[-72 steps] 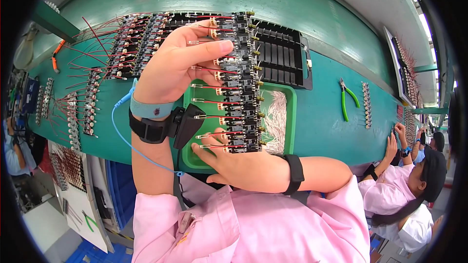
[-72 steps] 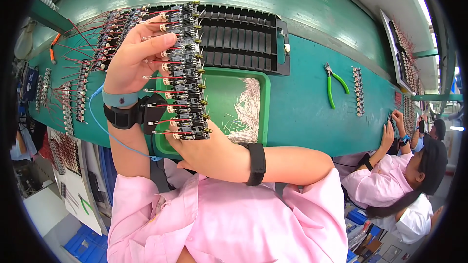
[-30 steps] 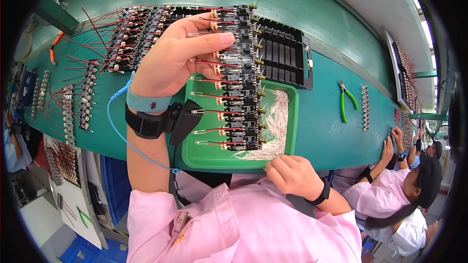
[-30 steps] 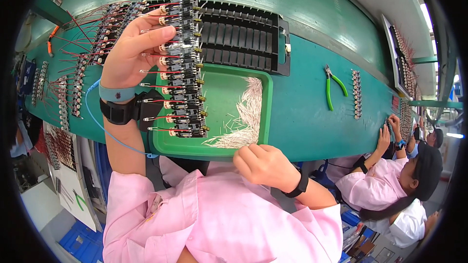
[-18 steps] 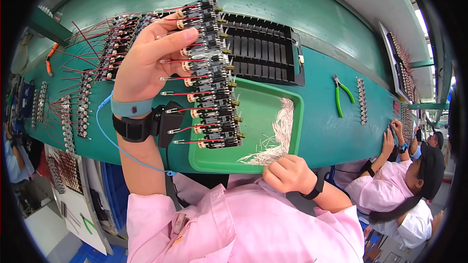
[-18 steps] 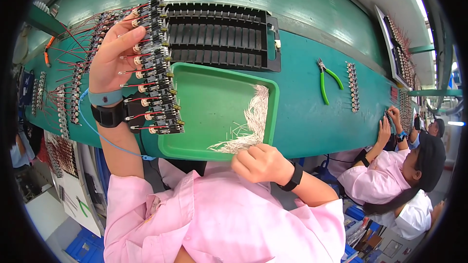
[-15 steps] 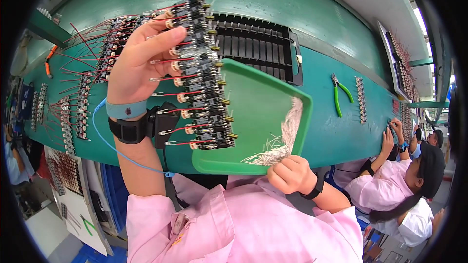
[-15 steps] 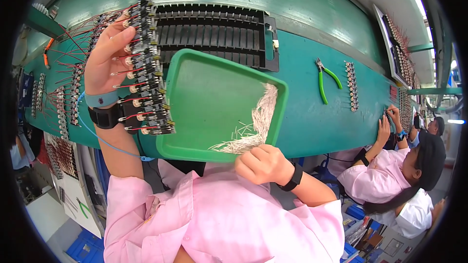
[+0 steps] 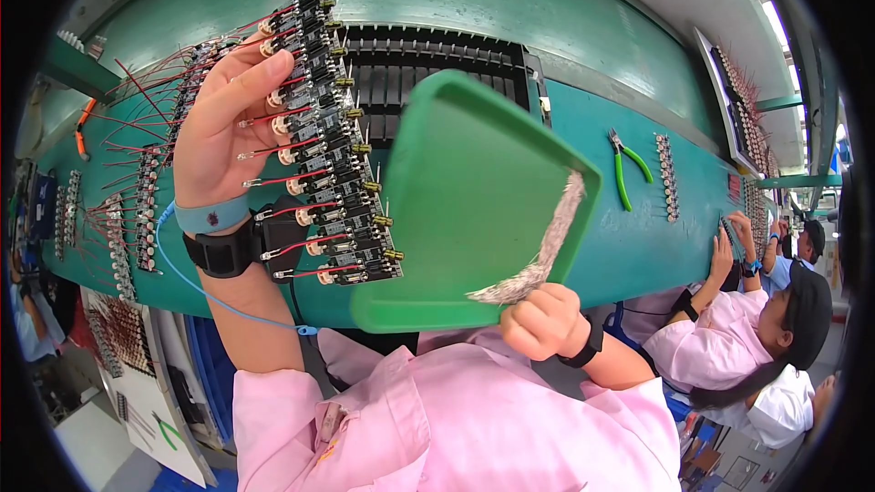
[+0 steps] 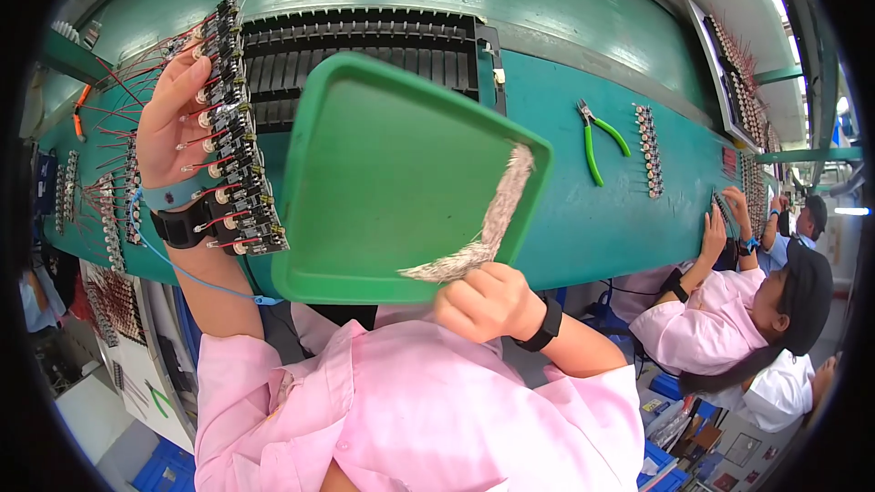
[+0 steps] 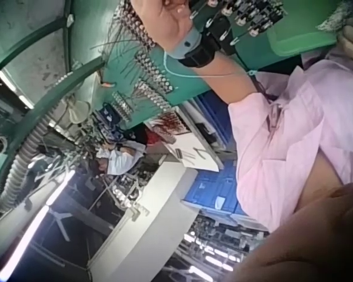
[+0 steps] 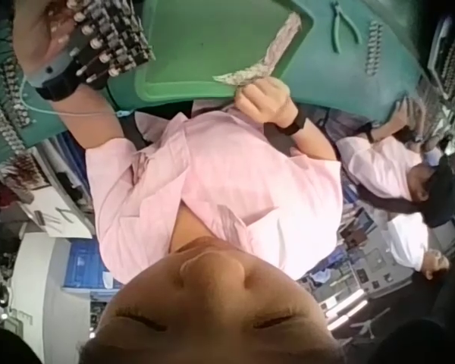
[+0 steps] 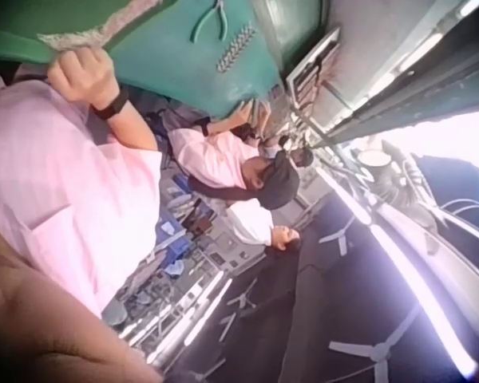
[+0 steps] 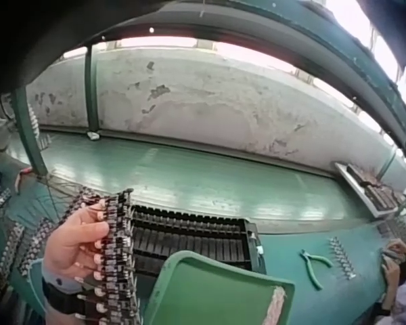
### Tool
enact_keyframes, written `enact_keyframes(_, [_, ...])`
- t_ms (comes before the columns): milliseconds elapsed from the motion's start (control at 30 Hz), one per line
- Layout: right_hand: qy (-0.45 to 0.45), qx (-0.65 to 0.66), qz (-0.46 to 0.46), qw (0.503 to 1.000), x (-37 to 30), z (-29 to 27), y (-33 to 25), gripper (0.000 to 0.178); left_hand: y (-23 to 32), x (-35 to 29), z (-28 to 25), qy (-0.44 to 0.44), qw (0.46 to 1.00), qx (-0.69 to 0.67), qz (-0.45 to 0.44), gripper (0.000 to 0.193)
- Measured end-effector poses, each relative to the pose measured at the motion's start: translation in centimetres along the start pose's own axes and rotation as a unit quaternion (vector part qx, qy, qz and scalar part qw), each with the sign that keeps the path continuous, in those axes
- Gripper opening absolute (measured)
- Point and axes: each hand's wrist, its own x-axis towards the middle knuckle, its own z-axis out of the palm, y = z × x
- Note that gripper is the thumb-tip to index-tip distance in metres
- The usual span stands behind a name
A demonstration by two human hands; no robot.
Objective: The person picks up a circuit board strip and inserts small metal pins into the boards by hand. After filling the strip, the person sets it down on the table and picks up another strip to repeat the process.
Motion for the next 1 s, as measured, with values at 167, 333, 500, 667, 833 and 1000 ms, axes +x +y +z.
enact_keyframes(167, [0.009, -0.004, 0.024, 1.000, 0.9, 0.7, 0.7, 0.016, 0.2, -0.2, -0.1, -0.017, 1.000, -0.009, -0.011, 0.023])
enact_keyframes(333, [-0.036, 0.012, -0.010, 0.999, 1.0, 0.6, 0.0, 0.016, -0.3, 0.1, 0.1, -0.024, 0.999, 0.003, -0.031, 0.021])
enact_keyframes(500, [-0.087, 0.044, -0.043, 0.994, 1.0, 1.1, -0.4, 0.017, -0.4, 0.2, 0.3, 0.007, 1.000, 0.015, -0.017, 0.020])
enact_keyframes(667, [-0.124, 0.057, -0.013, 0.991, 1.4, 1.4, -0.3, 0.015, -0.9, 0.3, 0.5, 0.031, 0.998, 0.042, -0.025, 0.022])
enact_keyframes(833, [-0.117, 0.042, 0.043, 0.991, 1.8, 1.5, 0.0, 0.014, -1.0, 0.7, 1.3, -0.020, 0.997, 0.050, -0.058, 0.024])
enact_keyframes(1000, [-0.077, 0.105, 0.158, 0.979, 2.3, 0.0, 0.0, 0.014, -2.2, 0.9, 2.0, -0.004, 0.991, 0.111, -0.077, 0.028])
